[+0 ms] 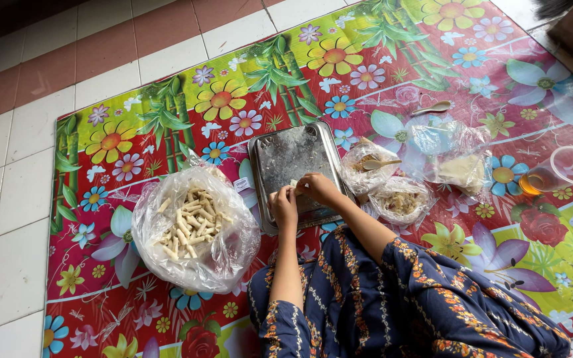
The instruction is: The person wraps small food items by hand while sitting on a mat. They take ingredients from plastic bags, form them into shapes, and place the finished pieces onto a metal tray.
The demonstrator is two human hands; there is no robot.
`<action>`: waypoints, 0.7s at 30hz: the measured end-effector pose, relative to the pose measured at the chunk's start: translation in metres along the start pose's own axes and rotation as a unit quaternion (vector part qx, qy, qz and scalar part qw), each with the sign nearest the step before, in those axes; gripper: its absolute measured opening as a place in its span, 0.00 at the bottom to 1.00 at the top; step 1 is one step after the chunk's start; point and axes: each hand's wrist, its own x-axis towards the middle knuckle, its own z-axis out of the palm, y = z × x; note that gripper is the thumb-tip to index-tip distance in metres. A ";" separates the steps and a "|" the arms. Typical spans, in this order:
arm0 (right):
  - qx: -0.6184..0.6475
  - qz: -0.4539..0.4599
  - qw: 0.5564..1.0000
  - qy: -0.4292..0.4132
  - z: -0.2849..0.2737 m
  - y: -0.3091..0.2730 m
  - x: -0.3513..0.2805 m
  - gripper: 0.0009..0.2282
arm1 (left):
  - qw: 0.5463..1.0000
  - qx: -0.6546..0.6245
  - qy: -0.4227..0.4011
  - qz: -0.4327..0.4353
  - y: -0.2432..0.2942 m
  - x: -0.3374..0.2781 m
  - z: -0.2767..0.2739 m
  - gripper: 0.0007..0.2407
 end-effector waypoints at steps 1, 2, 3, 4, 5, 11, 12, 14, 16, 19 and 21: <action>0.011 0.001 1.000 0.012 0.002 -0.001 0.001 0.06 | 1.000 0.015 -0.001 0.002 -0.002 0.001 0.002 0.05; -0.002 0.007 1.000 0.010 0.003 -0.001 0.002 0.06 | 1.000 0.030 -0.003 0.004 -0.003 0.002 0.004 0.05; -0.014 0.014 1.000 0.009 0.004 0.000 0.003 0.06 | 0.999 0.045 -0.005 0.006 -0.004 0.003 0.006 0.05; -0.026 0.020 0.999 0.006 0.004 0.001 0.005 0.06 | 0.998 0.062 0.000 0.009 -0.004 0.003 0.008 0.05; -0.040 -0.001 0.999 0.015 0.004 0.002 0.007 0.06 | 0.997 0.078 0.005 0.012 -0.003 0.004 0.010 0.06; -0.100 -0.041 0.994 -0.007 0.007 0.004 0.014 0.07 | 0.991 0.107 -0.043 0.067 0.000 0.004 -0.004 0.06; -0.111 -0.054 0.992 -0.021 0.004 0.006 0.014 0.06 | 0.990 0.108 -0.054 0.078 0.002 0.004 -0.009 0.06; -0.112 -0.091 0.989 -0.033 0.001 0.009 0.011 0.08 | 0.988 0.118 -0.050 0.082 0.005 0.006 -0.017 0.08; -0.092 -0.138 0.986 -0.026 0.002 0.011 0.007 0.12 | 0.988 0.118 -0.054 0.080 0.007 0.008 -0.024 0.08; -0.066 -0.079 0.995 0.016 0.008 0.013 0.002 0.05 | 0.988 0.115 -0.068 0.076 0.012 0.013 -0.026 0.05; -0.096 -0.029 0.994 0.047 0.014 0.011 0.003 0.06 | 0.985 0.135 -0.074 0.081 0.015 0.018 -0.027 0.02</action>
